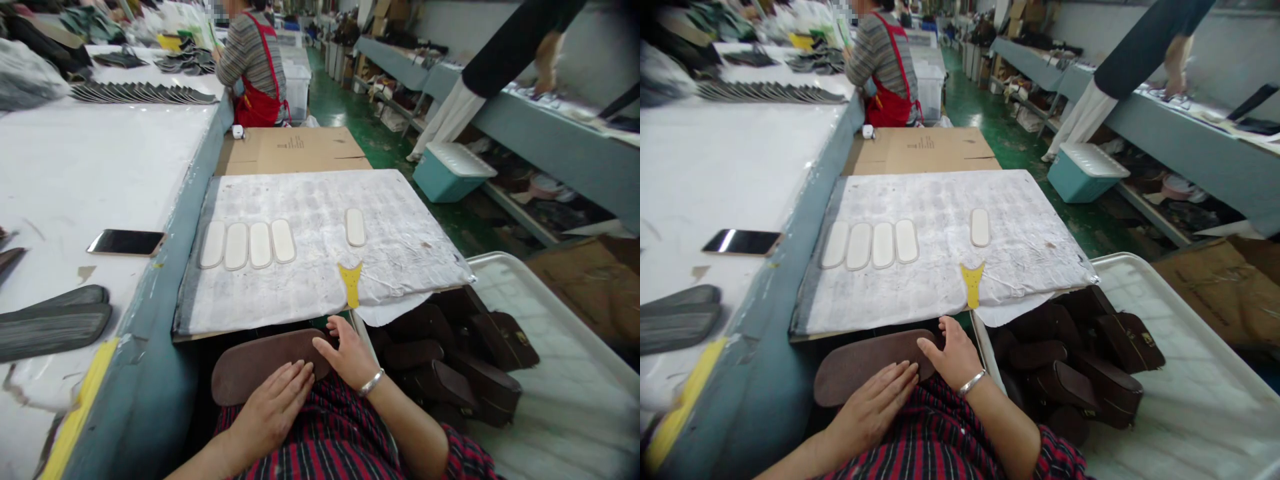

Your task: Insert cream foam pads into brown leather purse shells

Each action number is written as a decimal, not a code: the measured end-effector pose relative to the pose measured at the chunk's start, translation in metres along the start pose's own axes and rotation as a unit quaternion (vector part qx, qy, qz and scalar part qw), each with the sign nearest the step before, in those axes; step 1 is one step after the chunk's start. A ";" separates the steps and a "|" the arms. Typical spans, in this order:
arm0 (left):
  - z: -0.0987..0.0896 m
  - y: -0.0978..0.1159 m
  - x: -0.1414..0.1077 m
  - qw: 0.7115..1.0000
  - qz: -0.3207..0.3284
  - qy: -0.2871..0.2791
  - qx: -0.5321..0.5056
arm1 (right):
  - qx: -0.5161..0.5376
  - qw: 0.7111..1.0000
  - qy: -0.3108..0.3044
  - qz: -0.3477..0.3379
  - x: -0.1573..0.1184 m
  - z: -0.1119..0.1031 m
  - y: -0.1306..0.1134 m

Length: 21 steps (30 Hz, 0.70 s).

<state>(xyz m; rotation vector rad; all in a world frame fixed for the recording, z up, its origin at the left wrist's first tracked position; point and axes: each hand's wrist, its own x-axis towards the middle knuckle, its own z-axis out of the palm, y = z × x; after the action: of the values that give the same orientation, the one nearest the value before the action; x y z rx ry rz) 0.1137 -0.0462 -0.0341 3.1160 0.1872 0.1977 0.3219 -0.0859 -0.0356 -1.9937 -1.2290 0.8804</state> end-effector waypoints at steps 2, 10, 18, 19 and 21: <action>0.001 -0.002 -0.003 1.000 0.001 0.006 -0.009 | 0.036 0.998 -0.051 -0.008 0.005 0.009 -0.002; -0.008 -0.021 -0.016 0.979 -0.181 0.056 -0.076 | 0.039 0.982 -0.186 0.019 0.023 0.007 -0.009; -0.013 -0.033 -0.056 0.986 -0.121 0.020 -0.116 | -0.070 0.982 -0.177 -0.018 0.029 0.015 -0.018; -0.014 -0.034 -0.067 0.976 -0.156 0.046 -0.145 | -0.094 0.980 -0.167 -0.055 0.028 0.013 -0.019; -0.013 -0.034 -0.086 0.920 -0.316 0.107 -0.205 | -0.172 0.963 -0.131 -0.158 0.027 0.009 -0.023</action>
<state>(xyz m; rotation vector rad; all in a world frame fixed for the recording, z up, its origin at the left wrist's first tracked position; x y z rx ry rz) 0.0230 -0.0225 -0.0331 2.4546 0.9861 0.4823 0.3129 -0.0513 -0.0281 -1.8969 -1.9022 0.8282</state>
